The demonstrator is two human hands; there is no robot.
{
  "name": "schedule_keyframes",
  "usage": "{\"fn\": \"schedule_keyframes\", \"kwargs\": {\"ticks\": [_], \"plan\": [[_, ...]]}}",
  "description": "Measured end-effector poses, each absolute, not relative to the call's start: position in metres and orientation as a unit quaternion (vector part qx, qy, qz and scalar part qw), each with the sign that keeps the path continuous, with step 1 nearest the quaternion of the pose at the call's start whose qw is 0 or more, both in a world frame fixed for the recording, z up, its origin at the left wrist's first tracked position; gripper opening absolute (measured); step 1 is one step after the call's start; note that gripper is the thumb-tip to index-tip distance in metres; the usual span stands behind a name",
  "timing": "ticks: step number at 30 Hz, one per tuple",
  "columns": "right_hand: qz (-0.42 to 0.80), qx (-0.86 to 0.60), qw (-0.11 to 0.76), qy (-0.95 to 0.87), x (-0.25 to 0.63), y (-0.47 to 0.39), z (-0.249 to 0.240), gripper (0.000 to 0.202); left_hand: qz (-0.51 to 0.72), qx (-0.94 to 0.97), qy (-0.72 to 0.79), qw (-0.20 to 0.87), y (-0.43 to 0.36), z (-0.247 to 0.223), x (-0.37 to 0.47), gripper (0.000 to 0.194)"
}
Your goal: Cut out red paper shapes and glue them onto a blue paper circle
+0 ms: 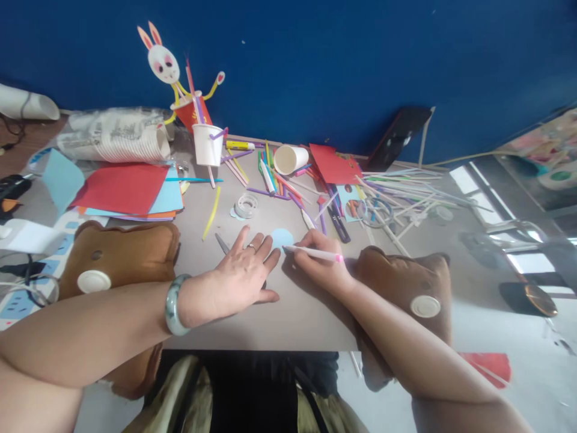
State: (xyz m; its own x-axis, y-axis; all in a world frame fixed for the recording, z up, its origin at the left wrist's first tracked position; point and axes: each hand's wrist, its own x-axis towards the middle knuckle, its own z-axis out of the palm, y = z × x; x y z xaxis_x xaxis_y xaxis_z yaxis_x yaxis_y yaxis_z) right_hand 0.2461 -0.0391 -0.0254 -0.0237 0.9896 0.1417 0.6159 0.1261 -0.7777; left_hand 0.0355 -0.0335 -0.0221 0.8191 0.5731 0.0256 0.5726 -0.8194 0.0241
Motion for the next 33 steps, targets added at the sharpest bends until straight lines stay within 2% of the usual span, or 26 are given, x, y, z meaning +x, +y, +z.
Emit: {"fn": "schedule_keyframes", "kwargs": {"ticks": [33], "plan": [[0.254,-0.607,0.333,-0.675,0.2472,-0.0382,-0.0244,0.011,0.018,0.952,0.305,0.018,-0.0353,-0.0202,0.0352,0.078]]}}
